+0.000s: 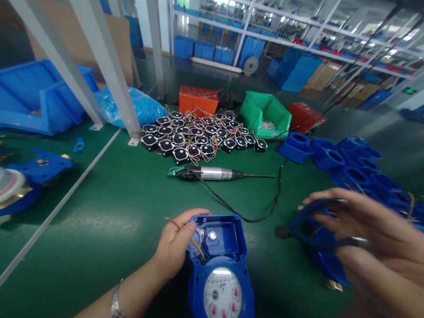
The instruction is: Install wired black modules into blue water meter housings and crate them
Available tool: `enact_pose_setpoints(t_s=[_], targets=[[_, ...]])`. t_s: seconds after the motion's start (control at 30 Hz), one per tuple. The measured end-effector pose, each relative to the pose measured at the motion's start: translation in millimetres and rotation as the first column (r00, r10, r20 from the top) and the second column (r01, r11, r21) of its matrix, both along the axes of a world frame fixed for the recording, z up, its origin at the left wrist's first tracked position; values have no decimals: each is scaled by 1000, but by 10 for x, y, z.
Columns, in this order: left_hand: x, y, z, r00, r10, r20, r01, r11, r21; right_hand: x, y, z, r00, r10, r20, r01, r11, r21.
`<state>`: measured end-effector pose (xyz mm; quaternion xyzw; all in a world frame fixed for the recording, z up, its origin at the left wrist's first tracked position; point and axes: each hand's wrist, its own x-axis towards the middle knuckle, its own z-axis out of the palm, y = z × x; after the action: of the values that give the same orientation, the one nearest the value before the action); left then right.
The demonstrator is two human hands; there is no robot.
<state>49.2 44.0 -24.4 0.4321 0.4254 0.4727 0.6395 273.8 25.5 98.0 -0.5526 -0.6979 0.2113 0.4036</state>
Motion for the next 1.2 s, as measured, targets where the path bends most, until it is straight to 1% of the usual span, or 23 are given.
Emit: enact_pose_setpoints(t_s=[0.03, 0.07, 0.13, 0.2, 0.27, 0.3, 0.37, 0.43, 0.5, 0.57, 0.6, 0.63, 0.7, 0.77, 0.83, 0.9, 0.97, 1.1, 1.2], targets=[[1, -1, -2, 1000, 3, -12, -3, 1000, -3, 42, 0, -59, 986, 13, 164, 5, 994, -109], [2, -2, -2, 999, 10, -32, -10, 1000, -2, 59, 9, -153, 950, 45, 309, 25, 975, -221], [0, -1, -3, 996, 25, -89, -23, 1000, 17, 28, 38, -394, 852, 127, 509, 112, 904, -413], [-5, 0, -5, 987, 37, -154, -30, 999, 44, -49, 66, -621, 762, 209, 613, 195, 828, -525], [-10, 1, -8, 977, 44, -208, -34, 998, 50, -115, 88, -754, 694, 264, 670, 243, 791, -562], [-12, 1, -9, 973, 46, -228, -36, 998, 46, -132, 103, -775, 663, 283, 693, 256, 785, -564], [-12, 2, -6, 967, 45, -251, -37, 999, 37, -135, 176, -733, 616, 307, 726, 264, 787, -557], [-9, 7, 6, 968, 37, -248, -30, 999, 35, -116, 346, -627, 603, 270, 751, 260, 823, -505], [-5, 19, 28, 971, 40, -237, -29, 998, 48, -112, 640, -529, 626, 169, 761, 248, 882, -400], [-2, 34, 53, 970, 55, -237, -38, 996, 76, -144, 1037, -504, 656, 84, 750, 232, 923, -307], [-2, 42, 63, 968, 66, -241, -45, 995, 94, -173, 1254, -527, 657, 44, 753, 235, 937, -260], [-3, 49, 69, 966, 79, -245, -53, 992, 113, -207, 1470, -574, 654, 31, 756, 238, 940, -244], [-4, 58, 67, 964, 97, -249, -62, 988, 144, -280, 1860, -715, 644, -1, 765, 267, 937, -224], [-6, 61, 51, 964, 111, -241, -71, 984, 166, -342, 2155, -880, 633, -39, 773, 316, 925, -212], [-7, 61, 34, 965, 115, -234, -73, 981, 181, -383, 2340, -1026, 627, -65, 777, 355, 911, -210], [-10, 60, 29, 966, 109, -236, -64, 980, 191, -403, 2427, -1129, 627, -59, 777, 370, 900, -230], [-15, 58, 37, 966, 95, -242, -48, 980, 191, -405, 2442, -1186, 631, -41, 775, 371, 893, -254], [-26, 55, 67, 965, 76, -251, -30, 982, 184, -375, 2342, -1204, 643, -32, 766, 374, 885, -278], [-23, 53, 72, 962, 63, -267, -13, 983, 183, -335, 2226, -1206, 647, -60, 760, 403, 873, -275]])
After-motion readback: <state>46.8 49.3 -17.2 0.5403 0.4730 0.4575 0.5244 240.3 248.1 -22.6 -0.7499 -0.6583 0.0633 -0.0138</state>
